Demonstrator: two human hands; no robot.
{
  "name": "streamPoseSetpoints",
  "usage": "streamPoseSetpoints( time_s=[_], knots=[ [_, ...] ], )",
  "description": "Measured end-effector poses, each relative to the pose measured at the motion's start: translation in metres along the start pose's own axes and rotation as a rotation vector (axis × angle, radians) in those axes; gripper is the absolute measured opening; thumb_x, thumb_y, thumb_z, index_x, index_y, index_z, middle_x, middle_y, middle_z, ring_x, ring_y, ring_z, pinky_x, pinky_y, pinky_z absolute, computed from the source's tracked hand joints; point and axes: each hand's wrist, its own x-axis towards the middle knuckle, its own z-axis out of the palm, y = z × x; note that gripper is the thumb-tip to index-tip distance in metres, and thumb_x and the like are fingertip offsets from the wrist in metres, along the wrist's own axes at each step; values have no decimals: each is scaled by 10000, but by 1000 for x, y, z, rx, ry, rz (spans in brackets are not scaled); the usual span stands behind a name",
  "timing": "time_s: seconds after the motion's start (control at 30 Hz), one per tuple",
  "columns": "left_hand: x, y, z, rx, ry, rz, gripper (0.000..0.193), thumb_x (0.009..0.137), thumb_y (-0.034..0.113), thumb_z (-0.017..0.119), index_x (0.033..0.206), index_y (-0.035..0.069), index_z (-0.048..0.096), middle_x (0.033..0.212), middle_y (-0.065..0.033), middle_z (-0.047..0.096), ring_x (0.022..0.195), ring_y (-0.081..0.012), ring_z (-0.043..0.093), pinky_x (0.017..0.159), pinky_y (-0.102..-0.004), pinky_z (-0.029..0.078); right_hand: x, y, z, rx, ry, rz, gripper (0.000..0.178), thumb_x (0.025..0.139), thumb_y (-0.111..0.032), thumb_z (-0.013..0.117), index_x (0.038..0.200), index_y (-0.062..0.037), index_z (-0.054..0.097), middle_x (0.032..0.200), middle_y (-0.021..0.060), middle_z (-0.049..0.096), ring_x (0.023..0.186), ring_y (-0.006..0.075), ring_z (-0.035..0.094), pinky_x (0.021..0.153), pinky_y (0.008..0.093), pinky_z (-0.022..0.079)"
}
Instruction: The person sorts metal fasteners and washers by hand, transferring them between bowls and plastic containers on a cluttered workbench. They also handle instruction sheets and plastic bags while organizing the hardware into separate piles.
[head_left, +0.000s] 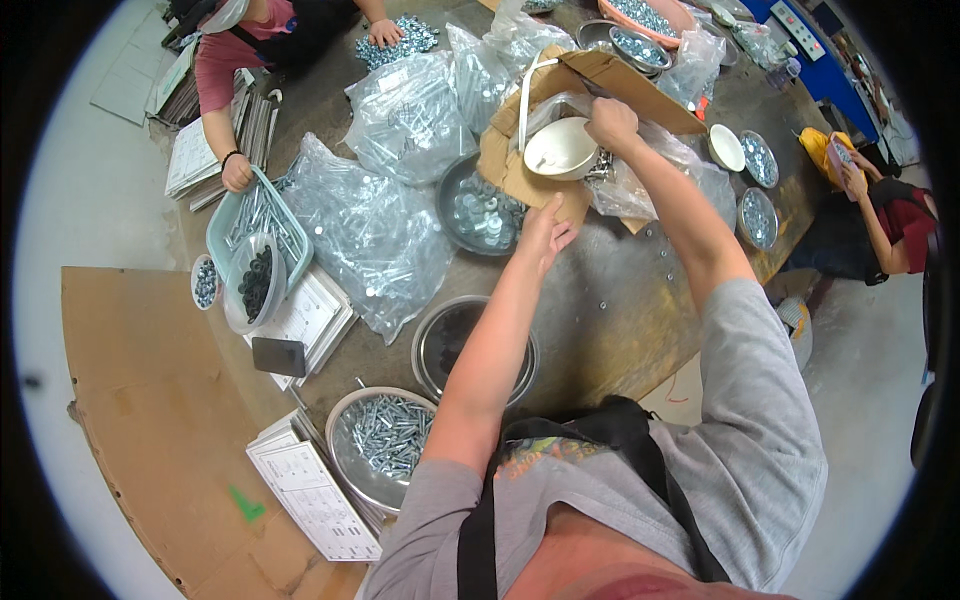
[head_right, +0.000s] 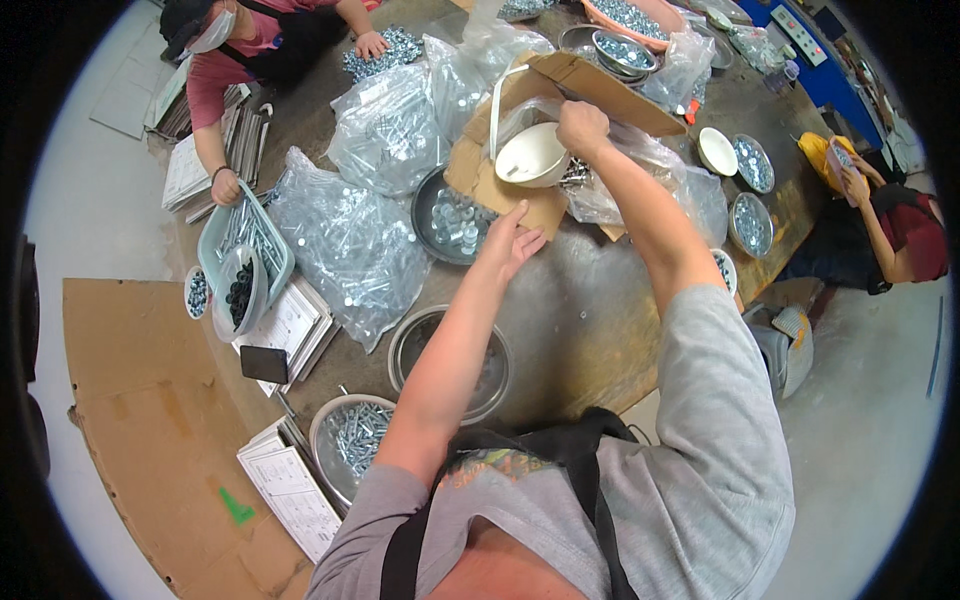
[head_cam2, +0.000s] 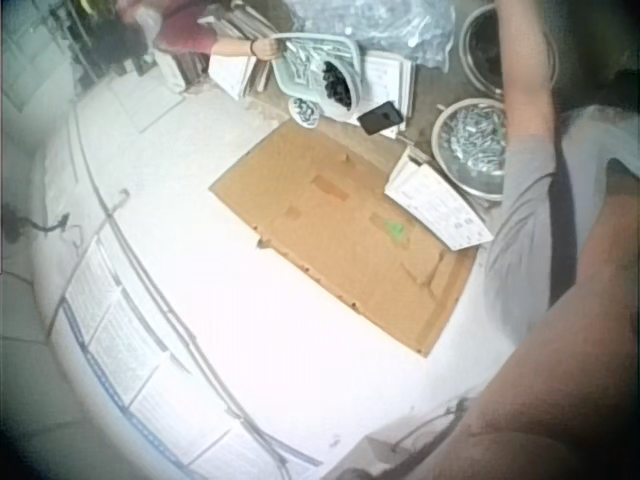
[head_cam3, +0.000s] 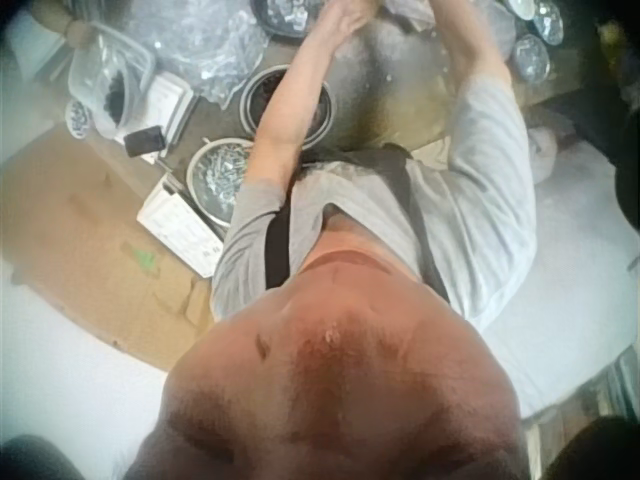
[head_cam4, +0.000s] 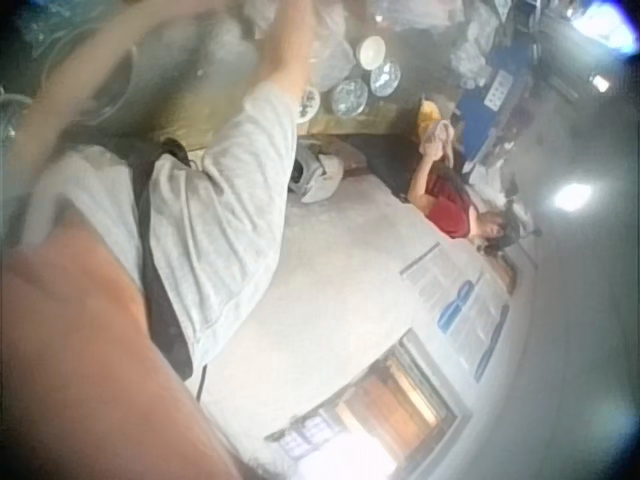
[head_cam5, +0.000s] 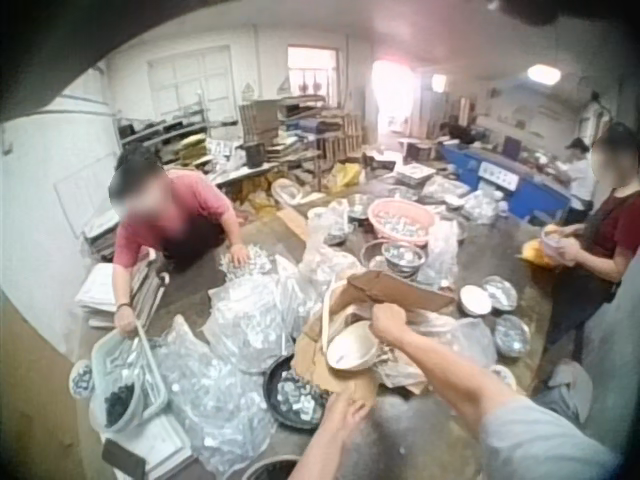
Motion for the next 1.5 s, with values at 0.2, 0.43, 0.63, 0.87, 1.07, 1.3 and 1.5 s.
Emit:
streamPoseSetpoints(
  time_s=[0.2,0.43,0.63,0.87,1.07,1.3,1.5],
  knots=[
    [14,-11,-14,85,120,56,589,839,389,583,1265,65,338,1251,-156,407,1098,-273,476,888,-393,408,25,0,-50,-180,91,-168,122,702,-78,564,731,-29,672,752,157,652,727,304,649,638,394,525],
    [-2,-7,-1,140,-63,84,517,832,422,578,1197,81,447,1155,-88,514,1062,-195,510,857,-363,422,2,-2,-89,-486,88,-383,123,744,-98,547,751,-80,669,780,107,656,758,259,650,630,379,527],
    [-102,-46,-57,330,-76,50,343,881,333,528,1081,55,541,990,-68,597,897,-161,593,736,-298,471,-106,8,-107,-73,-107,-444,171,736,-176,569,813,-26,602,752,187,613,719,350,596,648,436,459],
    [-304,-158,-164,156,227,-125,504,893,478,449,1016,12,595,940,-87,634,804,-158,605,713,-271,465,-248,5,37,345,-94,-149,274,775,-285,584,815,-18,632,736,176,636,688,343,620,636,406,474],
    [-457,-248,-275,-50,1207,276,409,885,375,492,863,-13,619,824,-105,623,702,-164,586,617,-282,473,-308,50,132,425,78,242,335,777,-332,581,832,-8,645,754,157,652,703,297,624,661,385,471],
    [-495,-221,-353,593,1552,363,502,807,216,578,1210,-51,445,1178,-234,498,1109,-352,475,945,-391,366,-349,23,124,753,-79,821,318,815,-283,543,902,17,604,683,115,616,548,170,549,505,314,446],
    [-479,-107,-336,1096,1262,733,456,803,147,561,1205,-35,443,1279,-226,411,1176,-389,393,979,-422,326,-305,-193,66,1243,-75,274,233,851,-218,557,922,-3,612,709,40,586,519,73,480,457,210,375]
  ],
)
